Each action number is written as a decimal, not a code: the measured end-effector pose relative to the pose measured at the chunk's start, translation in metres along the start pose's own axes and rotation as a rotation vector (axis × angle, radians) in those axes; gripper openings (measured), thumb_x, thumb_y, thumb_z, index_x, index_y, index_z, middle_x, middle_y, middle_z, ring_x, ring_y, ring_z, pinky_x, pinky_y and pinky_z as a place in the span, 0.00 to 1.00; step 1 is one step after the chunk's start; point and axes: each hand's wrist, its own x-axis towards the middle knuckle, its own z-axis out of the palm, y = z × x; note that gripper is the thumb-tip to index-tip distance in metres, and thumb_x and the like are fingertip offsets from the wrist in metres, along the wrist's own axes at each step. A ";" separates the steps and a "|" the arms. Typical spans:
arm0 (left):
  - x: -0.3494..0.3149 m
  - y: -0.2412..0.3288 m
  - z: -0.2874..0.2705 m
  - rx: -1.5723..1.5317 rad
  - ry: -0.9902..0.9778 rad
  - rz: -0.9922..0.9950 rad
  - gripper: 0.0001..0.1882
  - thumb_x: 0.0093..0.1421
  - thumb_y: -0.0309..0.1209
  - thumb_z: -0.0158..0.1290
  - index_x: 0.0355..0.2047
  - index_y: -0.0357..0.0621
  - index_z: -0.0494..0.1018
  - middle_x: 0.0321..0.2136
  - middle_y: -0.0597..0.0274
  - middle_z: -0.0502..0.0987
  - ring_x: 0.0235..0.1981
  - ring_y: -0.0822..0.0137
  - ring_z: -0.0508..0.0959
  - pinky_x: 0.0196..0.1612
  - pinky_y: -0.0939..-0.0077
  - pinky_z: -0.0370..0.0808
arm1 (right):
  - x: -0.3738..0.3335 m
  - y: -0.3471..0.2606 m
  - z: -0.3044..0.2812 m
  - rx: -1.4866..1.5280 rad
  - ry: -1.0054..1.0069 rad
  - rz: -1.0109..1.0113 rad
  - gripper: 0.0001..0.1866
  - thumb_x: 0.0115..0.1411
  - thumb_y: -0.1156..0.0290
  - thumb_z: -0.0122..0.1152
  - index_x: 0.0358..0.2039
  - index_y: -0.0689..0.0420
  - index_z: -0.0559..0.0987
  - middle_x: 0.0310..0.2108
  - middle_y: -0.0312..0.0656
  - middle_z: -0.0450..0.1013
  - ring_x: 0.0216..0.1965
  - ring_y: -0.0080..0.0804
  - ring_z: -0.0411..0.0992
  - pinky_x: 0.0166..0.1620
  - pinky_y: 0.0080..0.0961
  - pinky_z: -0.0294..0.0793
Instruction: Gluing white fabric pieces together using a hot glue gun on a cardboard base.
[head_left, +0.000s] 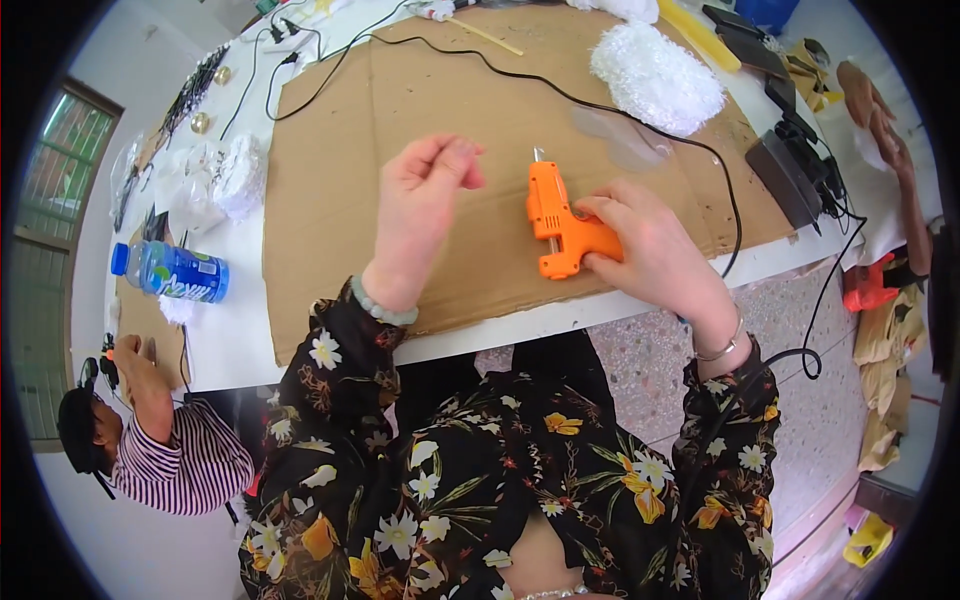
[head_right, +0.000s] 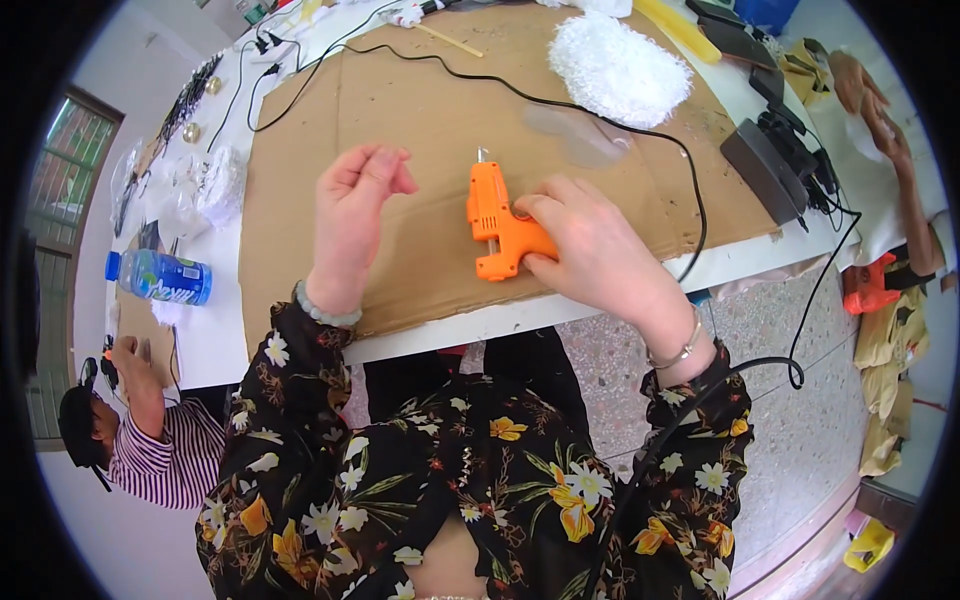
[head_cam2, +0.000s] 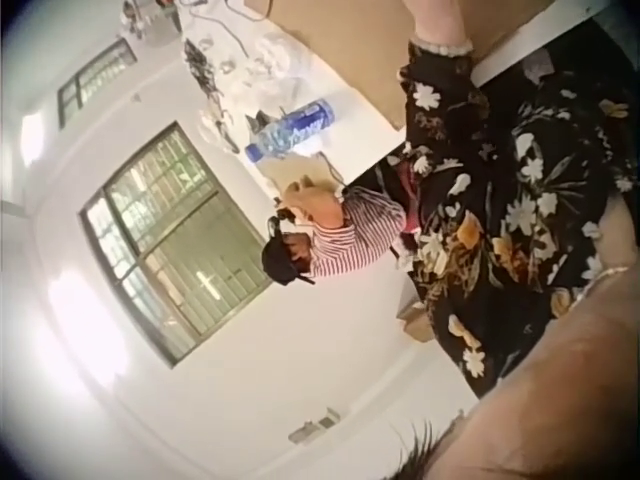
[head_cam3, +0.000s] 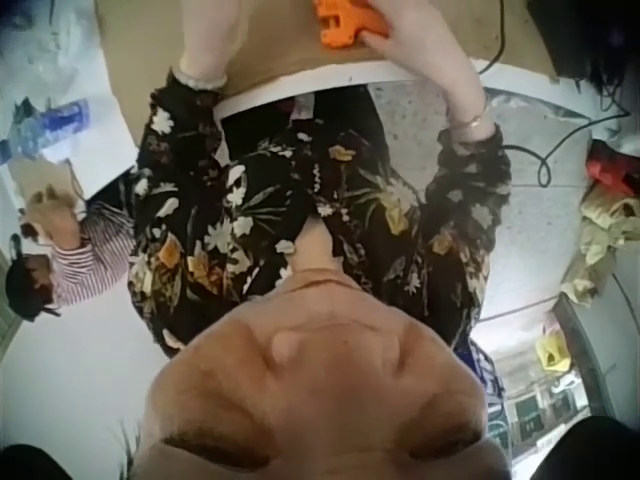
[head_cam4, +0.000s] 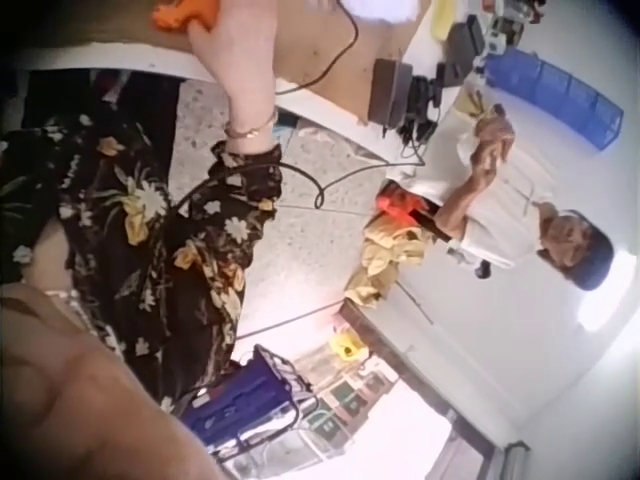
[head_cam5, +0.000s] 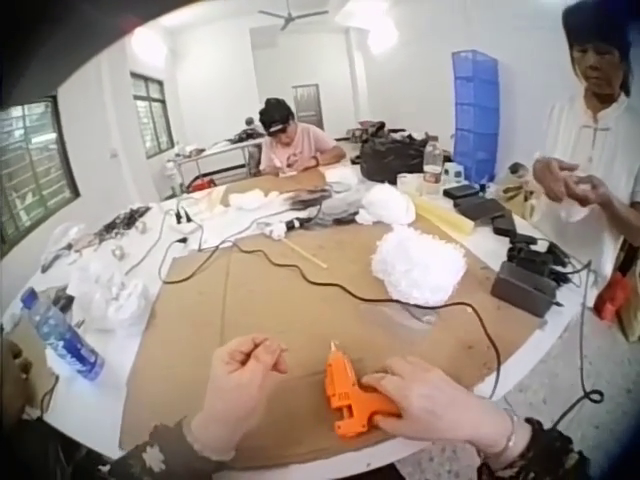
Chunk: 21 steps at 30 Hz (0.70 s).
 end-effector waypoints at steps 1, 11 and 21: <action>-0.003 0.000 0.001 -0.006 -0.031 0.002 0.10 0.62 0.29 0.49 0.33 0.33 0.74 0.22 0.66 0.74 0.26 0.77 0.73 0.33 0.83 0.71 | 0.001 -0.005 -0.003 -0.012 -0.030 -0.017 0.23 0.43 0.77 0.63 0.43 0.63 0.73 0.41 0.48 0.70 0.41 0.48 0.70 0.45 0.34 0.71; -0.020 0.009 0.008 0.034 -0.249 0.043 0.09 0.61 0.29 0.51 0.33 0.33 0.74 0.24 0.66 0.75 0.27 0.78 0.72 0.32 0.84 0.70 | 0.039 -0.049 -0.006 0.264 0.177 0.058 0.14 0.52 0.80 0.59 0.41 0.63 0.77 0.34 0.44 0.75 0.32 0.31 0.73 0.37 0.22 0.71; -0.020 0.004 0.006 0.052 -0.304 0.054 0.09 0.60 0.29 0.52 0.32 0.34 0.75 0.22 0.67 0.74 0.26 0.78 0.71 0.30 0.84 0.69 | 0.049 -0.050 0.006 0.199 0.231 -0.044 0.04 0.51 0.79 0.59 0.28 0.63 0.75 0.23 0.42 0.70 0.24 0.33 0.71 0.28 0.24 0.69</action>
